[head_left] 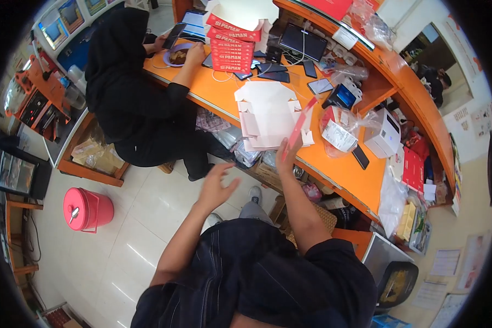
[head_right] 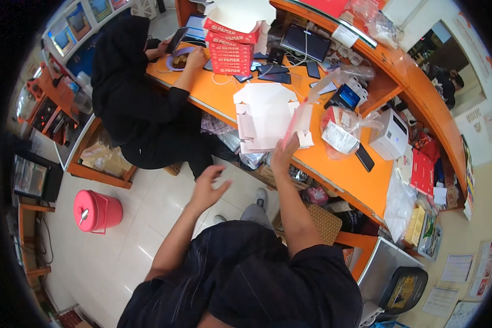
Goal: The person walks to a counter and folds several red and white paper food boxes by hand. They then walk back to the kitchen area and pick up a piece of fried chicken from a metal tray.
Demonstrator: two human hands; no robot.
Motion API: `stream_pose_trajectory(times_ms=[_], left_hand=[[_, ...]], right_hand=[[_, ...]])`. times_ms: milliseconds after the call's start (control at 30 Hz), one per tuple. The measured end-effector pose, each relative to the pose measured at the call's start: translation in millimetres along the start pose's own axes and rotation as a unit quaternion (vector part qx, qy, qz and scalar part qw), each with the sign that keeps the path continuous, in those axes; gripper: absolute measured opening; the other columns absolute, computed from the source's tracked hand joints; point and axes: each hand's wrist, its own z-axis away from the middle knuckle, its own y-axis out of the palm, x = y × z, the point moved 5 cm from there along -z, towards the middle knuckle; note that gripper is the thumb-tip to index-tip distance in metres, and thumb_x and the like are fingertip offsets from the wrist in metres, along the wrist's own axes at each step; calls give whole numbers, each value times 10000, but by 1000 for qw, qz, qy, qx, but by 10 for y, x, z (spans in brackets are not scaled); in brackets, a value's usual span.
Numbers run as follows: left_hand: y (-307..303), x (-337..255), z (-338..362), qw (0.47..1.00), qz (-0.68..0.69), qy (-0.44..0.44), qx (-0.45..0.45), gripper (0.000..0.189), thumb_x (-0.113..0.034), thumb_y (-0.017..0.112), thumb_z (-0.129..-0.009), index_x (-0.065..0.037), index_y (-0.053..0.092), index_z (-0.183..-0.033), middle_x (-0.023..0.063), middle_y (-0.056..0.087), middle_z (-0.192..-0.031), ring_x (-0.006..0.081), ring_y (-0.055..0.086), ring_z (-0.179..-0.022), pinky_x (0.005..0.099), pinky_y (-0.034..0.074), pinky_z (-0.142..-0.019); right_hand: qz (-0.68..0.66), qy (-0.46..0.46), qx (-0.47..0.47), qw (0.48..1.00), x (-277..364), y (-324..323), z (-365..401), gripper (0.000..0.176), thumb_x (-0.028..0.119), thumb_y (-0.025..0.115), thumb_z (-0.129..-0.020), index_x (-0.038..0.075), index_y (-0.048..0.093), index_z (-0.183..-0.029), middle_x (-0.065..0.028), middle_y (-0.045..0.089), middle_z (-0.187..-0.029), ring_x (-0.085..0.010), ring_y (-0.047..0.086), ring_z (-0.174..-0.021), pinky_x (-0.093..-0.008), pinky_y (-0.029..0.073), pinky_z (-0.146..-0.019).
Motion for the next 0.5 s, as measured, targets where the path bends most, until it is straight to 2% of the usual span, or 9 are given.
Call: stream_pose_trajectory(times_ms=[67,133,167,200,233,367,433,467,500], left_hand=[[567,134,-402,993,102,12,64,430,-157,645,-807,-55,523,-1206,133,594,-1113,243,609,-936,364,510,-796],[1091,501,-861,980,168,-7,105,434,-185,594,-842,-68,502,-1251,112,601,-1117,228,609,-959,367,506,-813],[1299,733,-1106,904,394,-141,85,440,-264,524,-878,-65,487,-1269,123,593,-1148,250,605,-995,391,507,-836],[1445,792,-1227,761,586,-271,57,467,-343,454,-913,-63,473,-1287,134,584,-1180,271,602,-1031,415,509,-860],[1487,810,-1334,762,581,-279,66,467,-343,454,-913,-63,473,-1287,134,584,-1180,271,602,-1031,415,509,-860],[1436,600,-1591,699,603,-364,123,539,-454,333,-942,-62,481,-1282,143,580,-1208,298,587,-1077,464,502,-882],[1595,800,-1682,669,647,-331,157,422,-393,479,-918,-71,576,-1173,142,606,-1172,288,598,-1053,466,492,-882],[1602,799,-1677,668,641,-342,158,422,-393,479,-918,-71,576,-1173,142,606,-1172,288,598,-1053,466,492,-882],[1599,756,-1685,710,605,-308,186,408,-382,491,-912,-70,582,-1160,143,608,-1164,287,600,-1046,460,494,-873]], right_hand=[[-13,28,4,1000,10,30,94,557,42,494,-881,-55,235,-1364,-302,233,-1374,-447,306,-1254,-487,251,-1072],[72,-65,86,992,-5,139,238,596,-4,529,-828,-19,267,-1363,-313,216,-1394,-451,287,-1283,-477,292,-1056],[74,-56,81,992,16,70,275,596,-4,529,-828,-19,267,-1363,-313,216,-1394,-451,287,-1283,-477,292,-1056],[54,-56,151,985,133,0,310,584,-33,534,-801,-3,318,-1342,-298,236,-1399,-434,305,-1286,-467,319,-1042],[33,-54,221,973,185,-42,361,579,-61,539,-773,14,369,-1321,-284,257,-1403,-417,322,-1290,-458,346,-1028],[-63,-21,248,966,-138,-306,347,530,-44,522,-819,67,411,-1325,-218,376,-1357,-357,372,-1281,-398,379,-1009],[-169,227,261,923,-397,-432,380,443,43,520,-871,36,439,-1306,-172,425,-1339,-327,404,-1273,-381,395,-997],[-171,239,260,920,-470,-457,396,443,43,520,-871,36,439,-1306,-172,425,-1339,-327,404,-1273,-381,395,-997],[-320,381,231,836,-607,-420,440,434,148,476,-910,23,423,-1322,-159,414,-1362,-318,392,-1283,-403,384,-1004]])
